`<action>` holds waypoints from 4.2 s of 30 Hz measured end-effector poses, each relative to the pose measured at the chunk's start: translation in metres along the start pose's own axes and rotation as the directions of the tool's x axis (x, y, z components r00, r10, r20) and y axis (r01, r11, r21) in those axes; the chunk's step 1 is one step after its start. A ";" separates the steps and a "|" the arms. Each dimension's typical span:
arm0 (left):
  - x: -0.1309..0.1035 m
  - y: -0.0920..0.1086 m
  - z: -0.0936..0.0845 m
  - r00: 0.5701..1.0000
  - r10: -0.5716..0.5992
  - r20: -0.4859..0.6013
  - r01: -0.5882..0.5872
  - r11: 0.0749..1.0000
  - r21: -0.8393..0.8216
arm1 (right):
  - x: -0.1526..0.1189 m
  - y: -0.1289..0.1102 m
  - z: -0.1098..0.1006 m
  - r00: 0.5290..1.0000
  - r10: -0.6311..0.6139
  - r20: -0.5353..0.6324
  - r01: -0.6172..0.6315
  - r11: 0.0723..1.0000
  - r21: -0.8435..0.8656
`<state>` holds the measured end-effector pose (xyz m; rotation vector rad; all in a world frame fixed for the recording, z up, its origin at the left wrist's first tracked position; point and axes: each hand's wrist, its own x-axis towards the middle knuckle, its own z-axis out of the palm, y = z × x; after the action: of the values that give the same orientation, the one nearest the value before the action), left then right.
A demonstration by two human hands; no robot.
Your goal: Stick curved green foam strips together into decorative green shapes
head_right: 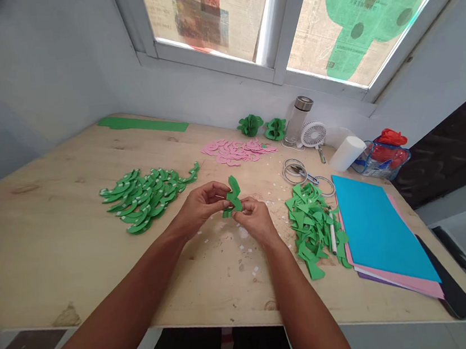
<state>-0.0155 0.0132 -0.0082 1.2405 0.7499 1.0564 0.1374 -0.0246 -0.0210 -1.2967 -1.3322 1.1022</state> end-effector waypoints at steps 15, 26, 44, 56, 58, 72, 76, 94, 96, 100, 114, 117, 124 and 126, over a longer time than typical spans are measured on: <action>0.000 0.000 0.002 0.999 0.041 -0.010 -0.041 0.998 0.055 | -0.001 -0.001 0.000 0.999 0.032 0.023 -0.033 0.997 0.071; -0.001 0.002 0.000 0.999 0.030 0.025 -0.031 0.999 0.040 | -0.001 -0.001 0.000 1.000 0.026 0.007 -0.027 0.997 0.075; -0.004 0.009 0.002 1.000 -0.009 -0.014 0.009 1.000 -0.013 | -0.001 0.000 0.000 1.000 0.016 0.021 -0.016 1.000 0.013; -0.004 0.009 0.003 1.000 -0.004 -0.029 0.004 1.000 0.010 | 0.000 0.003 0.000 1.000 0.016 0.023 -0.016 1.000 -0.002; -0.004 0.009 0.003 1.000 -0.005 -0.029 0.006 1.000 0.007 | 0.000 0.003 0.000 1.000 0.013 0.021 -0.012 1.000 -0.002; -0.001 0.002 0.003 0.996 -0.015 -0.082 0.017 1.000 0.019 | 0.003 0.012 0.003 0.999 -0.032 0.009 0.032 0.999 -0.011; 0.000 0.000 0.004 0.993 -0.022 -0.113 0.024 1.000 0.016 | 0.001 0.008 0.004 0.999 -0.048 0.016 0.048 0.999 -0.007; -0.002 0.004 0.007 0.984 -0.058 -0.166 0.059 0.998 0.000 | -0.001 0.005 0.007 1.000 0.002 0.003 -0.002 1.000 0.008; -0.001 0.003 0.007 0.983 -0.072 -0.168 0.069 0.997 -0.019 | -0.001 0.007 0.006 1.000 0.000 0.007 0.000 1.000 -0.007; -0.001 0.001 0.006 0.982 -0.093 -0.167 0.085 0.995 -0.054 | 0.000 0.009 0.006 1.000 -0.002 0.004 0.002 1.000 -0.024; -0.003 0.004 0.003 0.984 -0.132 -0.122 0.124 0.989 -0.076 | -0.001 0.006 0.006 1.000 0.009 0.009 -0.009 1.000 -0.019; -0.004 0.006 0.003 0.982 -0.142 -0.124 0.133 0.988 -0.079 | -0.001 0.005 0.006 1.000 0.021 0.014 -0.020 1.000 -0.007; -0.005 0.010 0.005 0.978 -0.157 -0.135 0.146 0.986 -0.085 | -0.001 0.006 0.006 1.000 0.016 0.005 -0.016 1.000 -0.014; -0.004 0.010 0.006 0.977 -0.159 -0.141 0.148 0.985 -0.088 | -0.001 0.006 0.006 1.000 0.014 0.004 -0.014 1.000 -0.023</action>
<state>-0.0141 0.0067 0.0027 1.0295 0.8961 1.0480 0.1325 -0.0256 -0.0282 -1.3228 -1.3448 1.1027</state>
